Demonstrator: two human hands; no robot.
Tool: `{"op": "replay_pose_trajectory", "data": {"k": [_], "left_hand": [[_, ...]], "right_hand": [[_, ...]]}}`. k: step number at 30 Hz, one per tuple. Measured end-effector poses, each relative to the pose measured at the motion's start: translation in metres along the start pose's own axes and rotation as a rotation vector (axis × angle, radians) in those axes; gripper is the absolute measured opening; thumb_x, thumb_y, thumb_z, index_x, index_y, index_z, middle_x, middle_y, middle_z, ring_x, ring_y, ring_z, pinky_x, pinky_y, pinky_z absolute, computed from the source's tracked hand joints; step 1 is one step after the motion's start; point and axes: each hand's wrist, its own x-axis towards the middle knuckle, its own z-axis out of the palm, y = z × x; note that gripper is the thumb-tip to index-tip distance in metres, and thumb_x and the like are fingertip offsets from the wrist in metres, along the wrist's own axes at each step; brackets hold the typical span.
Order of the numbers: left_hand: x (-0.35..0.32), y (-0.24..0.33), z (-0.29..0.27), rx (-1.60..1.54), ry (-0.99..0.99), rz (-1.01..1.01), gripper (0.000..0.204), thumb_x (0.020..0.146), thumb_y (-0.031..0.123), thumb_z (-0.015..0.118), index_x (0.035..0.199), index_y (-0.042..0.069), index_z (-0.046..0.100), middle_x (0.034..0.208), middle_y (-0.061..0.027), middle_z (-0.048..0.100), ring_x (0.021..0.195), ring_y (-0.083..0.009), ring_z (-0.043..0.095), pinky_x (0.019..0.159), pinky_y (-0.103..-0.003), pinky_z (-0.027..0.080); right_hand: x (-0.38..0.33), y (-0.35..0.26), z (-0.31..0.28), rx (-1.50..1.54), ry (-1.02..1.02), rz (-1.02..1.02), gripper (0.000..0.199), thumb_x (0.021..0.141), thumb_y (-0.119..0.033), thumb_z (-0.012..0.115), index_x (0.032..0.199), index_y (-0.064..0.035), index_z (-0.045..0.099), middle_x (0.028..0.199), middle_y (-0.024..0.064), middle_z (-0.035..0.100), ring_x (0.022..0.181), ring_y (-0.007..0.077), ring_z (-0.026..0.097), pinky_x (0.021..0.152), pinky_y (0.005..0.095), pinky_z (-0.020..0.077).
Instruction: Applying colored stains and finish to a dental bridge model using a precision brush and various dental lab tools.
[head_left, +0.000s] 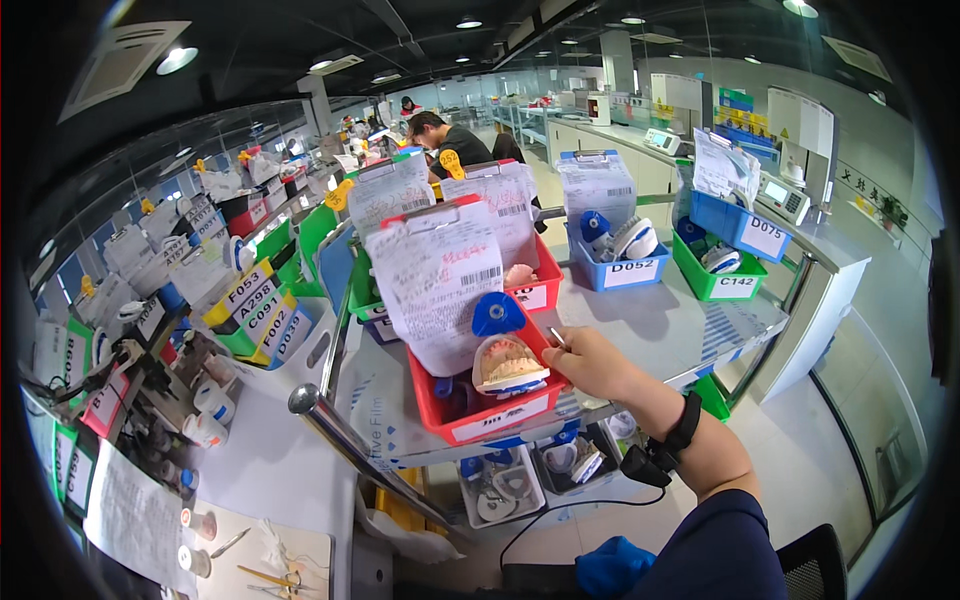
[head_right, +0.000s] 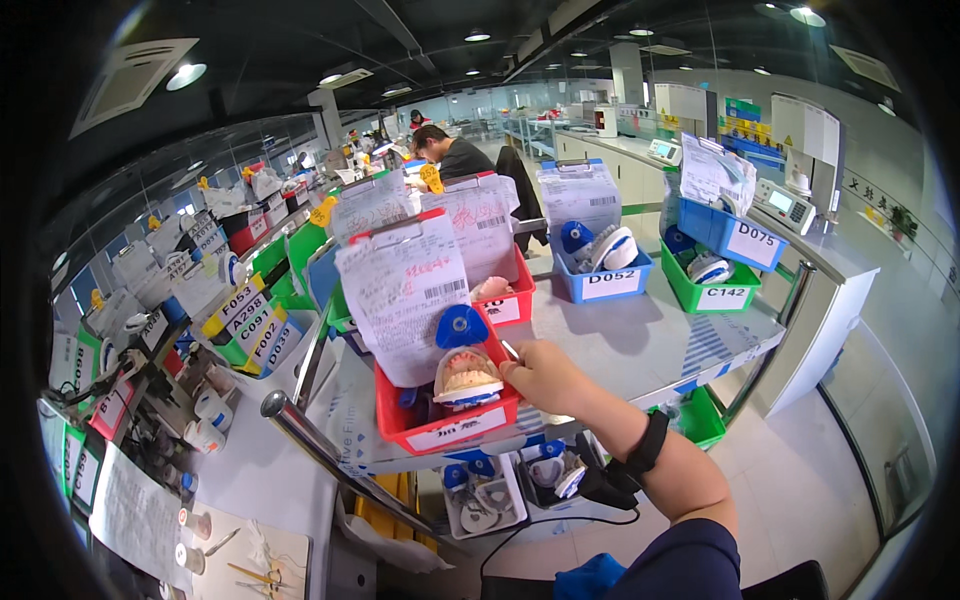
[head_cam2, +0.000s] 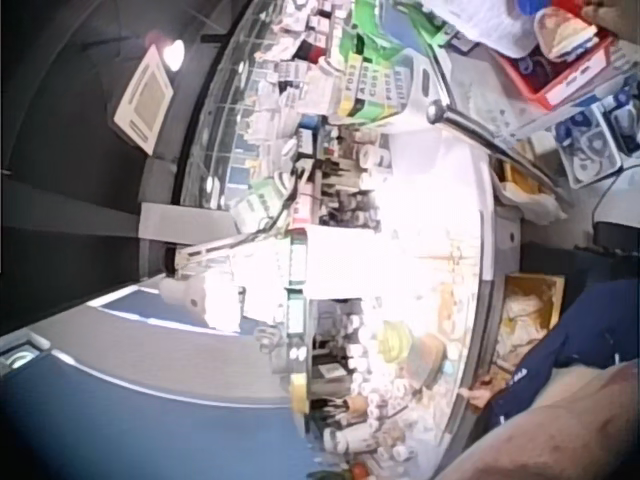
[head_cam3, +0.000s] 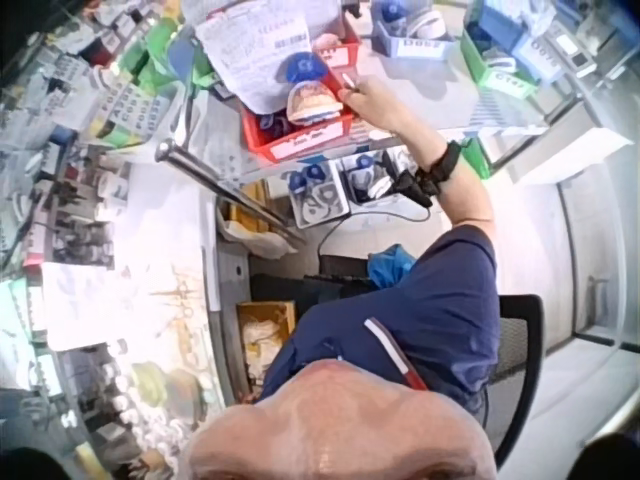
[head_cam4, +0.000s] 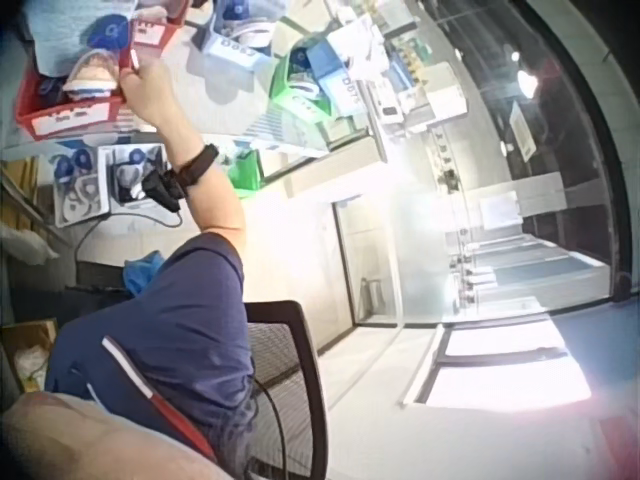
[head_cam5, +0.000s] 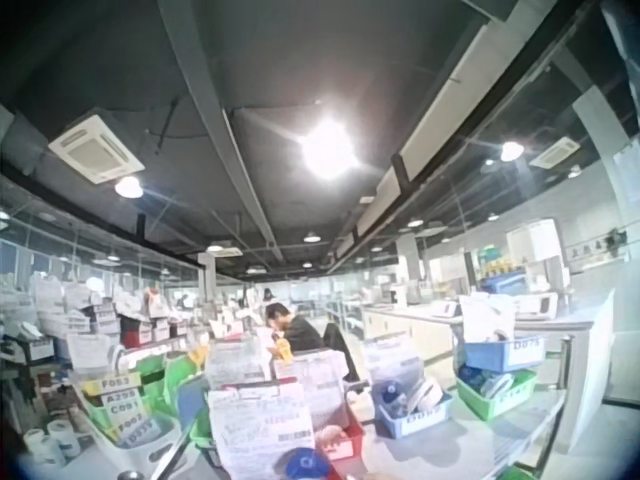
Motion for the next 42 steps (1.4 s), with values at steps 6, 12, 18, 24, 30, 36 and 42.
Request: {"op": "replay_pose_trajectory", "data": {"k": [6, 12, 18, 24, 30, 36, 42], "left_hand": [[0.001, 0.0, 0.026, 0.013, -0.048, 0.013, 0.06, 0.088, 0.058, 0.042, 0.066, 0.002, 0.051, 0.057, -0.0074, 0.047, 0.051, -0.0178, 0.045, 0.047, -0.028, 0.039], [0.005, 0.003, 0.024, 0.018, -0.066, 0.016, 0.061, 0.088, 0.058, 0.041, 0.067, 0.002, 0.051, 0.057, -0.0074, 0.048, 0.051, -0.0178, 0.046, 0.047, -0.028, 0.039], [0.007, 0.011, 0.019, 0.034, -0.137, 0.015, 0.061, 0.088, 0.058, 0.041, 0.067, 0.002, 0.051, 0.057, -0.0074, 0.048, 0.051, -0.0177, 0.046, 0.047, -0.028, 0.039], [0.012, 0.02, -0.003, 0.051, -0.172, 0.027, 0.061, 0.088, 0.059, 0.04, 0.067, 0.002, 0.051, 0.057, -0.0073, 0.048, 0.051, -0.0177, 0.046, 0.047, -0.028, 0.039], [0.019, 0.027, -0.015, 0.054, -0.215, 0.031, 0.061, 0.088, 0.059, 0.039, 0.067, 0.002, 0.051, 0.057, -0.0073, 0.048, 0.051, -0.0177, 0.046, 0.047, -0.028, 0.039], [0.025, 0.03, -0.035, 0.058, -0.17, 0.047, 0.062, 0.088, 0.059, 0.039, 0.067, 0.002, 0.051, 0.057, -0.0073, 0.048, 0.051, -0.0177, 0.046, 0.047, -0.028, 0.039], [0.05, 0.037, -0.034, 0.031, -0.135, 0.107, 0.062, 0.088, 0.059, 0.038, 0.068, 0.002, 0.051, 0.057, -0.0072, 0.048, 0.051, -0.0177, 0.046, 0.047, -0.028, 0.039]], "right_hand": [[0.03, 0.004, -0.064, -0.319, 0.018, 0.072, 0.029, 0.086, -0.024, 0.055, 0.084, 0.004, 0.063, 0.063, 0.0112, 0.062, 0.053, 0.0151, 0.061, 0.052, 0.0315, 0.0477], [0.024, -0.042, -0.027, -0.351, -0.284, 0.01, 0.025, 0.084, -0.017, 0.052, 0.095, 0.0046, 0.058, 0.075, 0.0131, 0.063, 0.057, 0.0172, 0.062, 0.057, 0.0305, 0.0482], [0.016, -0.002, -0.008, -0.265, -0.107, -0.089, 0.023, 0.08, -0.013, 0.051, 0.092, 0.0054, 0.058, 0.076, 0.0188, 0.063, 0.062, 0.0248, 0.064, 0.062, 0.0368, 0.0505], [0.007, -0.041, -0.025, -0.001, -0.122, 0.015, 0.02, 0.082, -0.009, 0.048, 0.083, 0.0079, 0.058, 0.065, 0.0138, 0.061, 0.051, 0.0176, 0.061, 0.049, 0.0295, 0.0508], [0.055, -0.017, -0.129, -0.388, 0.137, -0.26, 0.021, 0.085, -0.013, 0.045, 0.078, 0.0004, 0.06, 0.062, 0.0052, 0.057, 0.049, 0.0115, 0.054, 0.042, 0.0236, 0.0408], [0.124, -0.041, -0.154, -0.415, 0.679, 0.144, 0.039, 0.079, -0.03, 0.059, 0.069, 0.0076, 0.063, 0.058, 0.0178, 0.061, 0.049, 0.0255, 0.059, 0.05, 0.0344, 0.0465], [0.16, -0.007, -0.149, -0.792, 1.079, 0.172, 0.044, 0.077, -0.04, 0.061, 0.069, 0.0024, 0.066, 0.063, 0.0165, 0.064, 0.064, 0.0269, 0.066, 0.062, 0.0362, 0.0505]]}}
